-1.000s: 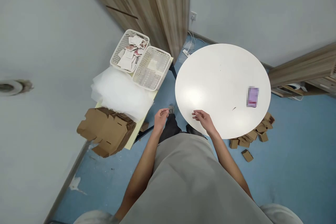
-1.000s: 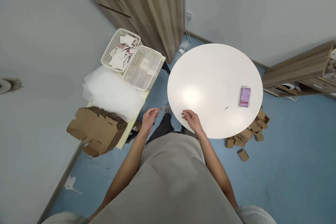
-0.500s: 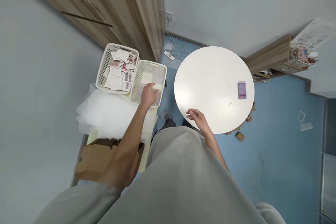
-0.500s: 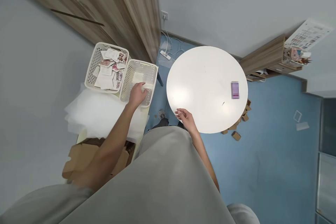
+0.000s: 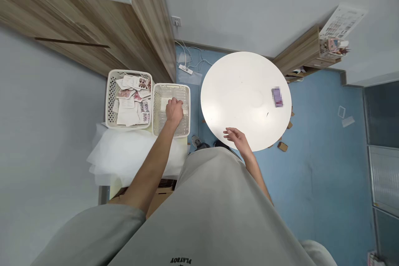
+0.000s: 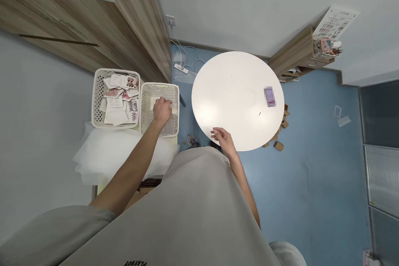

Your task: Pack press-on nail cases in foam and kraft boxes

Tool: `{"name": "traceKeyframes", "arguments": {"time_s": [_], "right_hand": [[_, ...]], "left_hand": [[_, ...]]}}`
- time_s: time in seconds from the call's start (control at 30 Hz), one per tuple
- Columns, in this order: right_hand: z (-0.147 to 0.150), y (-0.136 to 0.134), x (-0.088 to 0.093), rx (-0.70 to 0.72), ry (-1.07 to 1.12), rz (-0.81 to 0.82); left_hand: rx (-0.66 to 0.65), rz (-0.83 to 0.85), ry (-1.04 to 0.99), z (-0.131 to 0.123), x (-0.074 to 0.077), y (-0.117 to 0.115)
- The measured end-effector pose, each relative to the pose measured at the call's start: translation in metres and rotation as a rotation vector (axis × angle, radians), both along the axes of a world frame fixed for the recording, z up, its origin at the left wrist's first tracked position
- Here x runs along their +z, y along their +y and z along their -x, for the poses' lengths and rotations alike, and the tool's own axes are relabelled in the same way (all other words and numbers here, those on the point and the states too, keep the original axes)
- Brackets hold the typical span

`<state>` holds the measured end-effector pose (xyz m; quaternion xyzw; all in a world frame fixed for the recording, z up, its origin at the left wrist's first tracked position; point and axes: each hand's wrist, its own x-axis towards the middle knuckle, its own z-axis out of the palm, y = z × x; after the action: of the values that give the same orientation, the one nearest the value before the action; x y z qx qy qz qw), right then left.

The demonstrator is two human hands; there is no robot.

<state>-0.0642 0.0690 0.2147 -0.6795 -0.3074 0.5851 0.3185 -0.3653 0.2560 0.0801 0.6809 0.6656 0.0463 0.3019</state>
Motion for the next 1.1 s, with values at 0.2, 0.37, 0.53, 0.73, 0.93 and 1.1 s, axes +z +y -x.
{"name": "traceKeyframes", "arguments": {"time_s": [0.2, 0.37, 0.53, 0.73, 0.93, 1.1], "right_hand": [[-0.004, 0.006, 0.001, 0.020, -0.002, -0.004], [-0.009, 0.019, -0.006, 0.100, -0.017, -0.049], [-0.008, 0.044, -0.016, 0.215, -0.014, -0.163], [-0.014, 0.060, -0.014, 0.396, -0.006, -0.290], [-0.039, 0.051, 0.014, 0.647, -0.248, -0.506], [-0.058, 0.039, 0.026, 0.836, -0.394, -0.634]], "left_hand": [[0.049, -0.046, 0.003, 0.010, 0.021, -0.006], [0.266, -0.013, -0.488, 0.006, 0.053, -0.036], [0.365, 0.206, -0.945, -0.032, 0.094, -0.078], [0.468, 0.222, -1.031, -0.074, 0.121, -0.112], [0.466, 0.300, -0.999, -0.096, 0.139, -0.118], [0.369, 0.356, -0.962, -0.120, 0.152, -0.120]]}}
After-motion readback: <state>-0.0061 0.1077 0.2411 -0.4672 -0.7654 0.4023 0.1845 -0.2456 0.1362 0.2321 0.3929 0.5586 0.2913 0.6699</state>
